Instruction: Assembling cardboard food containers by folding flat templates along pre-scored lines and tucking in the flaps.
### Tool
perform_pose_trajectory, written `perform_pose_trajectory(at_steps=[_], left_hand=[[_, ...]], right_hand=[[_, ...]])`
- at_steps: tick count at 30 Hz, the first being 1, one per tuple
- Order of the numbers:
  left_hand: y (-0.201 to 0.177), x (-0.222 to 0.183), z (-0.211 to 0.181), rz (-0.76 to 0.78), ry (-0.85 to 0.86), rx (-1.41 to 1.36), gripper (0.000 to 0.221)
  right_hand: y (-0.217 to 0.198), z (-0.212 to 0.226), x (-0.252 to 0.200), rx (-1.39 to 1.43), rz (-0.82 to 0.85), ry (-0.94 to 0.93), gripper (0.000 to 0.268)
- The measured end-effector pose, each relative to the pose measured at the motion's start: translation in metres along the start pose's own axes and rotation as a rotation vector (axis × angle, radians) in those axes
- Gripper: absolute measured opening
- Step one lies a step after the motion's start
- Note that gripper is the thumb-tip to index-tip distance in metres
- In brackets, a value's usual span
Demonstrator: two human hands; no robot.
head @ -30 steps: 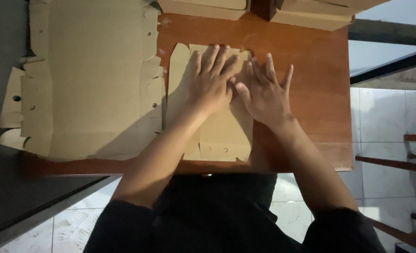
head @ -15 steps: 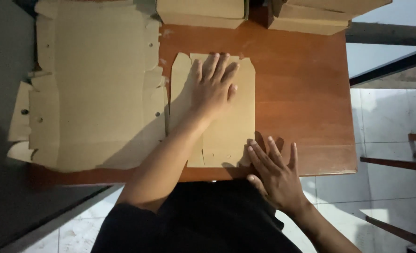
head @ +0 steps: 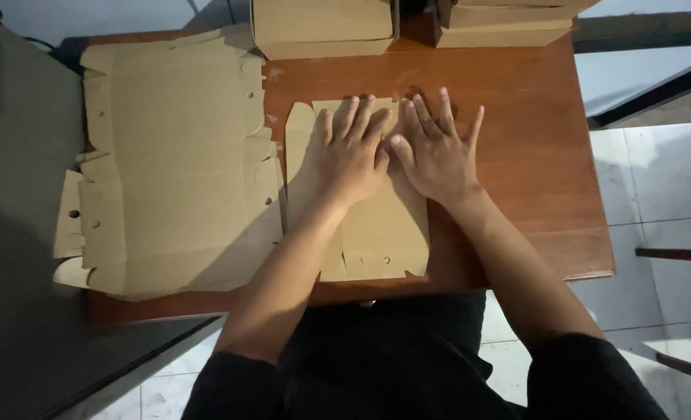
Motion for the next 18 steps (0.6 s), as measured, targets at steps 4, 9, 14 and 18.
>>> perform_pose_trajectory(at_steps=[4,9,14,18], left_hand=[[-0.009,-0.001,-0.003,-0.090,-0.013,-0.098,0.058],[0.009,0.006,0.000,-0.121,-0.002,-0.011,0.057],[-0.001,0.003,-0.002,-0.121,0.017,0.086,0.057],[-0.006,-0.003,-0.006,-0.054,-0.004,0.043,0.056]], right_hand=[[-0.047,0.028,-0.031,0.016,-0.041,-0.029,0.062],[-0.077,0.059,-0.100,0.056,0.149,-0.058,0.061],[-0.077,0.057,-0.124,0.091,0.187,-0.091,0.062],[-0.060,0.024,-0.082,0.122,0.200,-0.083,0.060]])
Point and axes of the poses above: each hand's wrist, its own x-axis towards the middle knuckle, its own y-axis out of the palm, z = x × y, the point moved 9 cm from there along x, towards the middle knuckle, and after that the axes turned 4 degrees about -y, right-handed, at the moved point
